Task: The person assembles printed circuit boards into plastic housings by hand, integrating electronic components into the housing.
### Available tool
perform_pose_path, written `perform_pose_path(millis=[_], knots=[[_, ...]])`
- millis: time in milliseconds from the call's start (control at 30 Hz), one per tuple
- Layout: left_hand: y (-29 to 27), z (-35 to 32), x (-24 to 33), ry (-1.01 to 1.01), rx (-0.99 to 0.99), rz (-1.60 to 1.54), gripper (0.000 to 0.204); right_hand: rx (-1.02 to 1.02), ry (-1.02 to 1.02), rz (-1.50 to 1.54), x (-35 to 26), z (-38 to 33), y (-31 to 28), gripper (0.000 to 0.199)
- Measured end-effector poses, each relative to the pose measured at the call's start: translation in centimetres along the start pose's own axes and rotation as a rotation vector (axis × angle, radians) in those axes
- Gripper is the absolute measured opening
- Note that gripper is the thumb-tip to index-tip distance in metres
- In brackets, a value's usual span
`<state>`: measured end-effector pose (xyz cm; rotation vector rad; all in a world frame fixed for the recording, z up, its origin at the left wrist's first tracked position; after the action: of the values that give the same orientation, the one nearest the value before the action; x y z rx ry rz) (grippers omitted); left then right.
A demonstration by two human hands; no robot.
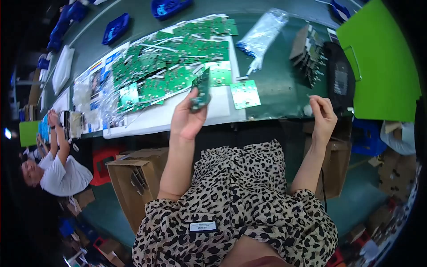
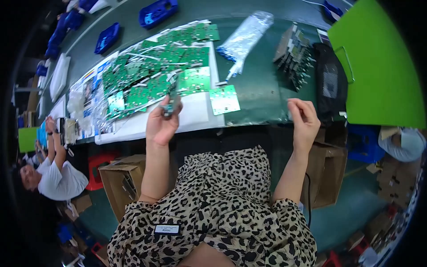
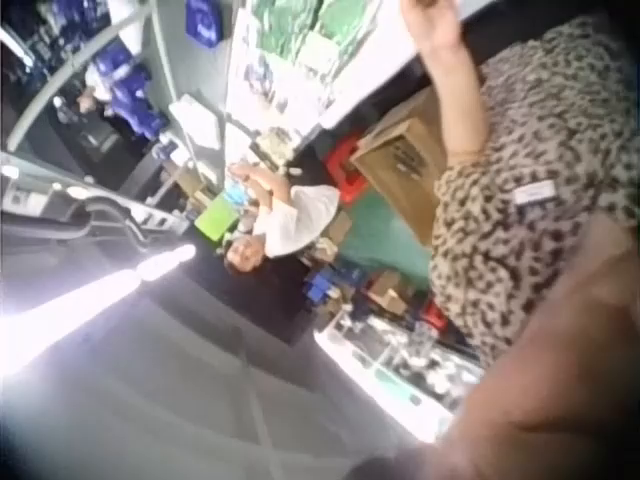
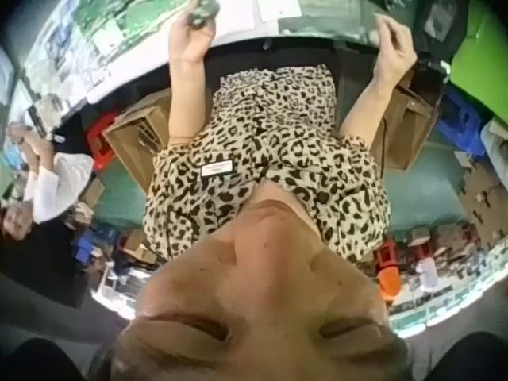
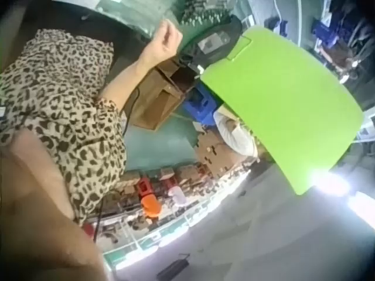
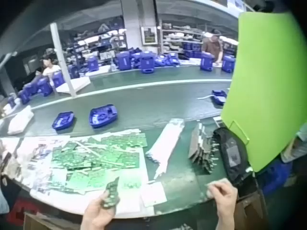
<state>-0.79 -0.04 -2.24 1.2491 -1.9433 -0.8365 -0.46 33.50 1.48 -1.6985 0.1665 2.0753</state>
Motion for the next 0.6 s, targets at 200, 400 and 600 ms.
perform_pose_path(millis=[200,400,600], knots=[[2.3,0.2,-2.3,-0.444,-0.453,-0.517,0.018,0.213,0.021,-0.249,3.0,-0.7,-5.3,0.014],[3.4,0.5,-3.8,-0.513,-0.566,-0.550,0.021,0.037,0.416,0.025,8.4,-1.3,-5.3,0.008],[3.5,-0.1,-3.9,-0.491,-0.641,-0.534,0.021,0.160,0.013,-0.395,8.3,-0.2,-3.0,0.010]])
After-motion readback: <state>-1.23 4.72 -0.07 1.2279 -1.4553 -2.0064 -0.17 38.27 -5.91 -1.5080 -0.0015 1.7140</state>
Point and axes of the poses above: each hand's wrist, its own z-axis towards the middle knuckle, its own y-axis out of the palm, x = y × z, the point moved 3 cm from there along z, towards the middle knuckle, and after that the axes turned 4 degrees about x, right-handed, at the moved point
